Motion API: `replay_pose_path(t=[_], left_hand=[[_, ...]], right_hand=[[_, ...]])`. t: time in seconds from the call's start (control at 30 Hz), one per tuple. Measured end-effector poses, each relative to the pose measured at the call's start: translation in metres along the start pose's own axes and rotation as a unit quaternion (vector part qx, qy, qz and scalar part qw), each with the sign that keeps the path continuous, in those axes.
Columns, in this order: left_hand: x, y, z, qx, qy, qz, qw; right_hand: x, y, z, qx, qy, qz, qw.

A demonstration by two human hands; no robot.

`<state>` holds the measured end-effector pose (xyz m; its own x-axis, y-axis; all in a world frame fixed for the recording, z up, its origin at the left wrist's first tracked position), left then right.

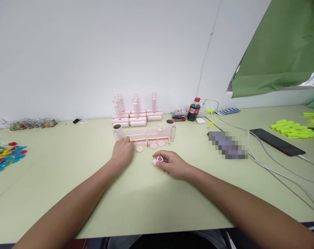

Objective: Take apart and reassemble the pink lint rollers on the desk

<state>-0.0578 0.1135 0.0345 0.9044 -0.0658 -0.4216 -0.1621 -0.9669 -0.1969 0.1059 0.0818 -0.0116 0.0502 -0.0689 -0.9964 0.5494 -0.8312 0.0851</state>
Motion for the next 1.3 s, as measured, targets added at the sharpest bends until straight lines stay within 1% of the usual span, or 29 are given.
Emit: replay_pose_path(t=[0.07, 0.2, 0.27, 0.37, 0.57, 0.73, 0.83, 0.9, 1.0, 1.07, 1.13, 1.2, 1.3], left_hand=[[0.004, 0.005, -0.005, 0.009, 0.019, 0.007, 1.000], [0.022, 0.012, -0.015, 0.026, 0.074, 0.068, 0.995], [0.027, 0.011, -0.015, 0.028, 0.079, 0.083, 0.993], [0.029, 0.004, -0.009, 0.026, 0.061, 0.088, 0.994], [0.029, -0.009, -0.003, 0.041, 0.060, 0.096, 0.993], [0.026, -0.009, -0.004, 0.050, 0.061, 0.084, 0.993], [0.015, -0.002, -0.009, 0.053, 0.076, 0.055, 0.994], [0.004, 0.004, -0.008, 0.029, 0.092, 0.030, 0.995], [-0.007, 0.013, 0.001, -0.036, 0.105, 0.016, 0.994], [-0.012, 0.016, 0.006, -0.063, 0.105, 0.013, 0.992], [-0.015, 0.016, 0.008, -0.071, 0.112, 0.008, 0.991], [-0.016, 0.014, 0.010, -0.070, 0.120, 0.007, 0.990], [-0.014, 0.011, 0.011, -0.068, 0.121, 0.012, 0.990]], right_hand=[[-0.001, 0.001, 0.000, 0.002, 0.002, 0.002, 1.000], [-0.002, 0.002, 0.000, 0.003, 0.015, 0.000, 1.000], [-0.002, 0.001, 0.000, 0.003, 0.020, -0.002, 1.000], [-0.001, 0.000, -0.001, 0.001, 0.019, -0.006, 1.000], [0.000, 0.000, -0.001, -0.001, 0.017, -0.008, 1.000], [0.000, 0.000, -0.001, 0.001, 0.012, -0.003, 1.000], [0.000, 0.000, -0.004, 0.015, 0.022, -0.008, 1.000], [-0.003, 0.000, -0.006, 0.026, 0.048, -0.019, 0.998], [-0.021, -0.002, -0.006, 0.047, 0.127, -0.061, 0.989], [-0.044, -0.007, -0.002, 0.051, 0.190, -0.117, 0.974], [-0.070, -0.017, 0.007, 0.041, 0.250, -0.176, 0.951], [-0.093, -0.035, 0.015, 0.036, 0.310, -0.214, 0.925], [-0.112, -0.075, 0.018, 0.048, 0.384, -0.216, 0.896]])
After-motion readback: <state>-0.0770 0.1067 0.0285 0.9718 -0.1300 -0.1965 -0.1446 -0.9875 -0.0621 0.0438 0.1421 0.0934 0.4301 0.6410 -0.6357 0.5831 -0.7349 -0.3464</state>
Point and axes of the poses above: each hand's wrist, its own y-axis away from the middle knuckle, its own z-axis out of the palm, x = y × z, the point moved 10 cm from there along -y, towards the middle knuckle, and after that the axes turned 15 degrees about -y, right-handed, at the moved point
